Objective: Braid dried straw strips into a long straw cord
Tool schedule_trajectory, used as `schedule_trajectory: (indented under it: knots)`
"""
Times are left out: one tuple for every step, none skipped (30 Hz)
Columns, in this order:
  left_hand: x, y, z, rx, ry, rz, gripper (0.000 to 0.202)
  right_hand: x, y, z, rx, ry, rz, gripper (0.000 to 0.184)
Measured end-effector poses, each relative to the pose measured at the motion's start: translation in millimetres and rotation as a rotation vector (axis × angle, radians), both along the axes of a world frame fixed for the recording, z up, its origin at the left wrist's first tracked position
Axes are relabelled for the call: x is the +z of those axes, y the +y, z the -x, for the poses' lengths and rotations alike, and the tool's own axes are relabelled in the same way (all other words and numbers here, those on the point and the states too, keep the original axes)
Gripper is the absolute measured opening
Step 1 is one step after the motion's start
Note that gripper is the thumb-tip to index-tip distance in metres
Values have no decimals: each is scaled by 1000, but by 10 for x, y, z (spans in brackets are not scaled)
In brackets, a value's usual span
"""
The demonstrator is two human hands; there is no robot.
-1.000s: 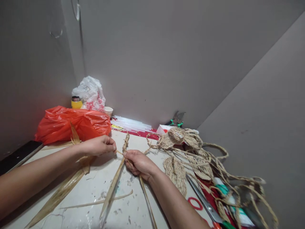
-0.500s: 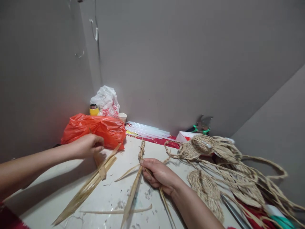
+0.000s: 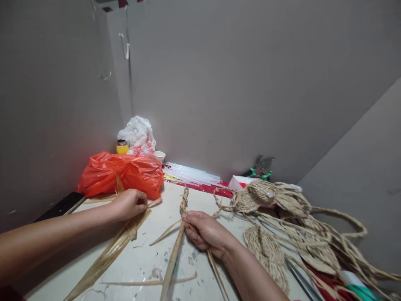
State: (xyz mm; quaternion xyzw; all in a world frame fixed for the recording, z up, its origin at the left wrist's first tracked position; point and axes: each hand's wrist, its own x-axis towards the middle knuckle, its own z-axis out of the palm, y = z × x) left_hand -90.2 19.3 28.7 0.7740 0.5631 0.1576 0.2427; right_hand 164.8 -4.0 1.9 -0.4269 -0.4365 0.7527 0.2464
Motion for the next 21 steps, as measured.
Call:
schedule_trajectory:
  knots:
    - [22, 8, 14, -13, -106, 67, 7, 2, 1, 0, 4, 1, -1, 35]
    - [55, 8, 31, -19, -219, 146, 8, 3, 2, -1, 8, 4, -3, 35]
    - [95, 2, 47, -22, -326, 228, 10, 2, 4, -2, 11, 8, -5, 35]
    - [141, -10, 62, -18, -419, 305, 12, 0, 6, -5, 14, 11, -7, 34]
    - [188, -28, 74, -7, -494, 373, 14, -5, 7, -8, 15, 12, -8, 34]
    - [232, -48, 82, 12, -554, 428, 15, -9, 9, -11, 12, 14, -9, 33]
    - [272, -69, 85, 30, -601, 467, 16, -15, 10, -14, 10, 17, -8, 33]
    - [306, -88, 84, 43, -636, 489, 18, -19, 11, -16, 8, 19, -6, 33]
    - [333, -101, 80, 52, -661, 489, 19, -21, 11, -17, 6, 19, -2, 33]
    - [354, -106, 76, 59, -671, 474, 20, -22, 11, -16, 5, 18, 0, 34]
    - [369, -102, 74, 63, -664, 449, 20, -19, 10, -13, 3, 17, 2, 34]
    - [380, -88, 77, 66, -646, 419, 19, -15, 9, -9, -1, 14, 1, 35]
    - [389, -64, 86, 69, -618, 380, 18, -9, 8, -5, -5, 11, 1, 35]
    - [397, -33, 104, 70, -583, 329, 16, -4, 7, -1, -10, 10, 0, 35]
    - [407, 2, 129, 68, -542, 265, 15, 1, 6, 2, -11, 10, 0, 36]
    - [421, 37, 161, 63, -501, 199, 15, 3, 5, 4, -11, 12, 1, 36]
    - [440, 68, 196, 62, -468, 140, 15, 3, 5, 4, -11, 14, 2, 36]
    - [466, 90, 232, 65, -447, 101, 15, -1, 6, 2, -8, 18, 5, 36]
    - [497, 101, 264, 76, -445, 90, 13, -7, 8, 0, -5, 22, 7, 35]
    - [532, 100, 288, 94, -463, 106, 11, -14, 10, -2, -3, 27, 8, 35]
    - [568, 86, 303, 107, -497, 143, 10, -20, 12, -4, 0, 32, 8, 35]
